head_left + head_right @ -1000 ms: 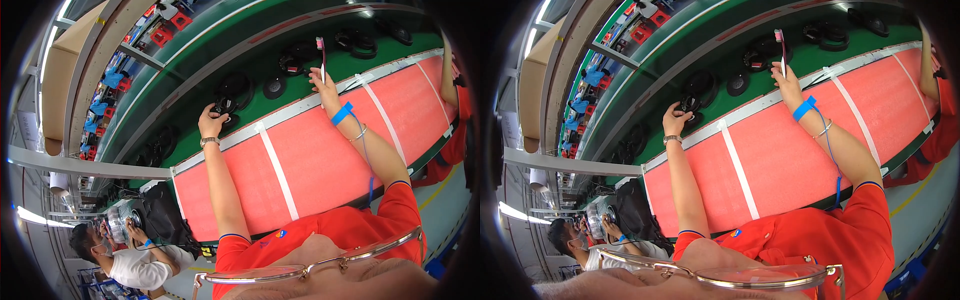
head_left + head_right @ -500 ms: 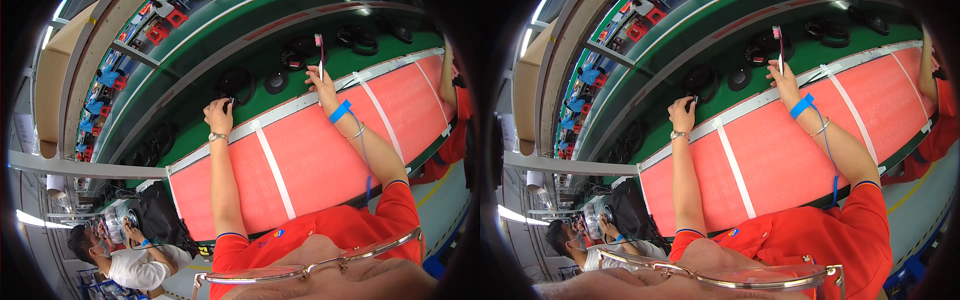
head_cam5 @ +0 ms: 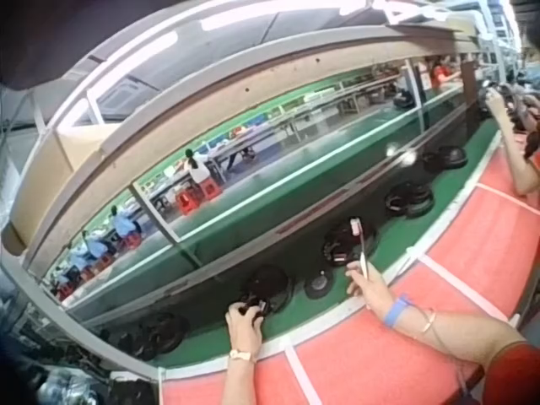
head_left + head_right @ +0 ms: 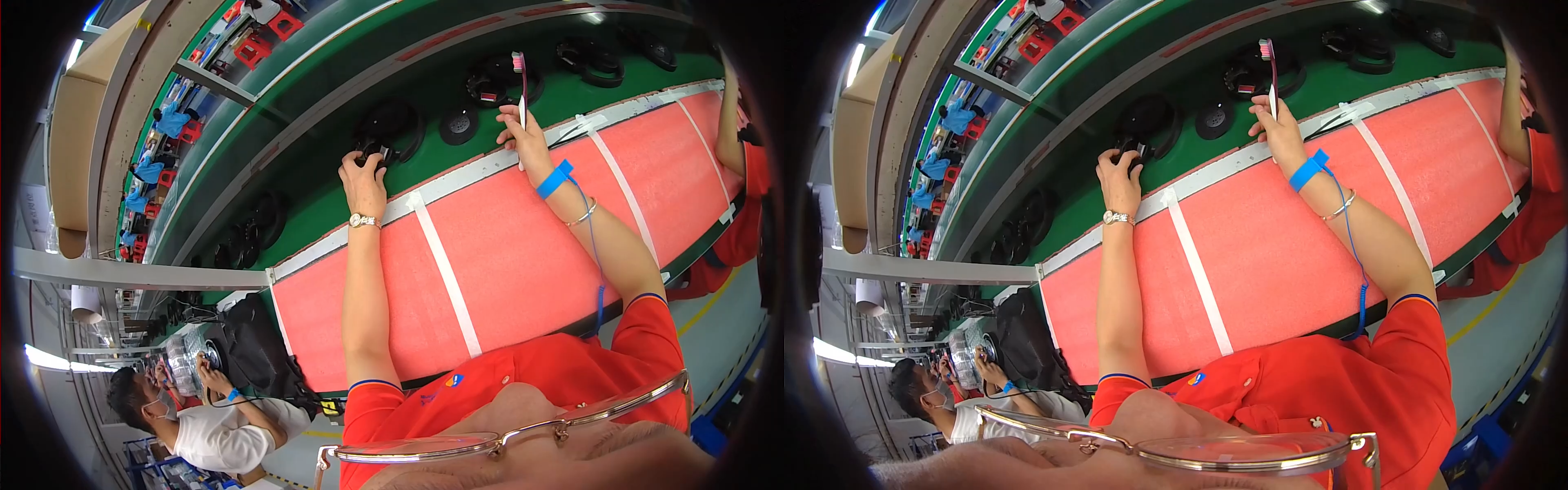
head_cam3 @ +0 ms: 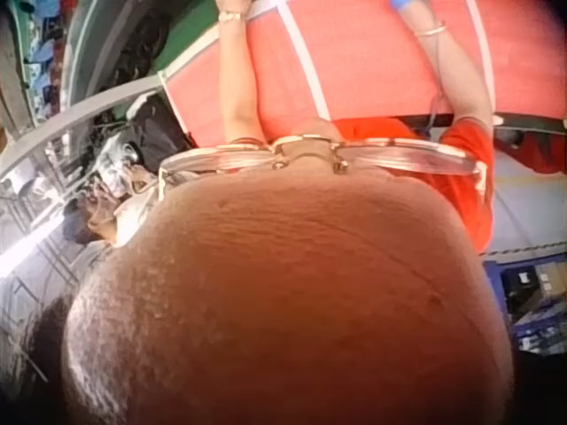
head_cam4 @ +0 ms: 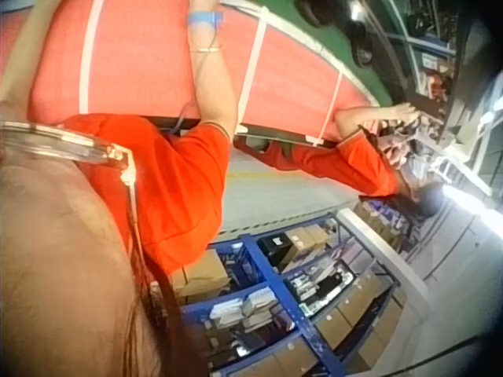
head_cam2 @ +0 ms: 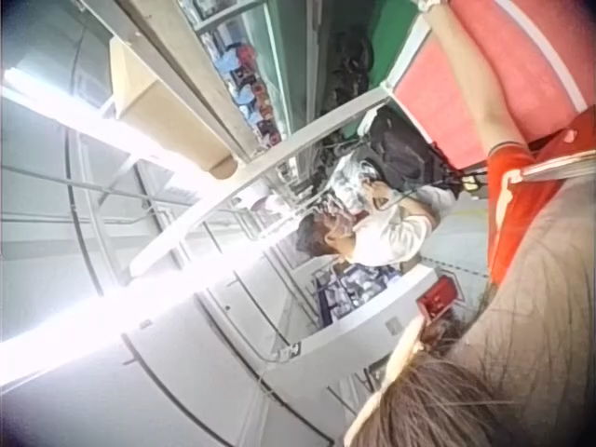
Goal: The person assembles electronic components, plastic housing, wiring, and printed circuit boards onto circular frames by hand, using an assembly probe to position and secure the parts.
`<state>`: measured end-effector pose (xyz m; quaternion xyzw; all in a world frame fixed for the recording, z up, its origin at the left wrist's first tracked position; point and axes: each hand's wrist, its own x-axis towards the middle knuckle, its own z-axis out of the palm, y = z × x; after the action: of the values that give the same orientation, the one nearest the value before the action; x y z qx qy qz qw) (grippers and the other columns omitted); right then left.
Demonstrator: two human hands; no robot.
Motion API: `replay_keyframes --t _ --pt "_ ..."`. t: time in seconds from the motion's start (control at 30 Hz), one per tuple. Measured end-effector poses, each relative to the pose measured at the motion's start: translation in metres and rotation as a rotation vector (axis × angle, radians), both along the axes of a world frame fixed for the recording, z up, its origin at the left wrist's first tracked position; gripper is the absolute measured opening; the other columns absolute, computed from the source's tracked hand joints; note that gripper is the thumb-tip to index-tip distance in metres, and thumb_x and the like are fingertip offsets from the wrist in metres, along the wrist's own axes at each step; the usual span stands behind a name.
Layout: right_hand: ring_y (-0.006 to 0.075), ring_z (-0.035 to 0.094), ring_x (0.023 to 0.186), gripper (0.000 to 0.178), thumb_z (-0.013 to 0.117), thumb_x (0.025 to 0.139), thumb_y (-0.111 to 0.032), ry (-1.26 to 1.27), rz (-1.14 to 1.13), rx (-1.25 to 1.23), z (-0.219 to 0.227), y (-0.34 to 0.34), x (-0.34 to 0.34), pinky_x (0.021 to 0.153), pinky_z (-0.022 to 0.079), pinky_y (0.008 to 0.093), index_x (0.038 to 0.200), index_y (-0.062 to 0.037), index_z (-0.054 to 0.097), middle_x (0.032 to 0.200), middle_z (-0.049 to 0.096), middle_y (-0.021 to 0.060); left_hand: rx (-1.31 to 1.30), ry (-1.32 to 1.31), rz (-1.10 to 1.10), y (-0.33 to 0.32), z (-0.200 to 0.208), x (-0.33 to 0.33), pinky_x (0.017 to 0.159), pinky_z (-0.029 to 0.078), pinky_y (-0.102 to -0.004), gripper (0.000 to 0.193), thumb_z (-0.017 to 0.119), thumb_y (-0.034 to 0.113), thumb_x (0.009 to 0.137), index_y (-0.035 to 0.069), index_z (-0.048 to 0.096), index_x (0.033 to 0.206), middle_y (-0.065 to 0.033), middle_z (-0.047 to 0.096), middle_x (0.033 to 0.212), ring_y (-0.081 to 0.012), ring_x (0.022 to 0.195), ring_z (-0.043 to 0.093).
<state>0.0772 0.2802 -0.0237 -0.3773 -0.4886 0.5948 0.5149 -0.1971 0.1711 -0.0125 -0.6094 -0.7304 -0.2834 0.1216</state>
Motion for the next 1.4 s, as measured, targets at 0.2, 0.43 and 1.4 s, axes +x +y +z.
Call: replay_keyframes --t 0.2,0.43,1.4 --pt "0.0091 0.056 0.067 0.027 0.047 0.096 -0.021 -0.001 0.013 0.005 0.001 0.0 0.0 0.057 0.042 0.0218 0.117 -0.0034 0.05 0.103 0.058 0.0073 -0.034 0.084 0.0 0.006 -0.006 0.006 0.087 0.043 -0.0427 0.019 0.068 0.005 0.078 0.01 0.065 0.096 -0.0144 0.052 0.112 -0.0362 0.104 0.046" --pt "0.0087 0.053 0.062 0.027 0.046 0.097 -0.022 0.022 0.095 -0.043 0.006 -0.005 0.005 0.042 0.032 0.0181 0.118 -0.0043 0.05 0.102 0.058 0.0076 0.252 -0.022 -0.057 0.003 0.011 0.025 0.086 0.042 -0.0411 0.014 0.066 0.004 0.079 0.009 0.065 0.092 -0.0138 0.053 0.108 -0.0341 0.101 0.047" --pt "0.0256 0.052 0.068 0.034 0.057 0.09 -0.012 -0.848 0.233 0.615 0.061 -0.109 0.114 0.065 0.044 0.0342 0.122 -0.0042 0.057 0.077 0.055 0.0139 -0.256 0.422 -0.563 -0.148 0.026 0.237 0.099 0.038 -0.0469 0.03 0.046 0.018 0.085 0.002 0.054 0.109 -0.0278 0.054 0.118 -0.0396 0.109 0.051"
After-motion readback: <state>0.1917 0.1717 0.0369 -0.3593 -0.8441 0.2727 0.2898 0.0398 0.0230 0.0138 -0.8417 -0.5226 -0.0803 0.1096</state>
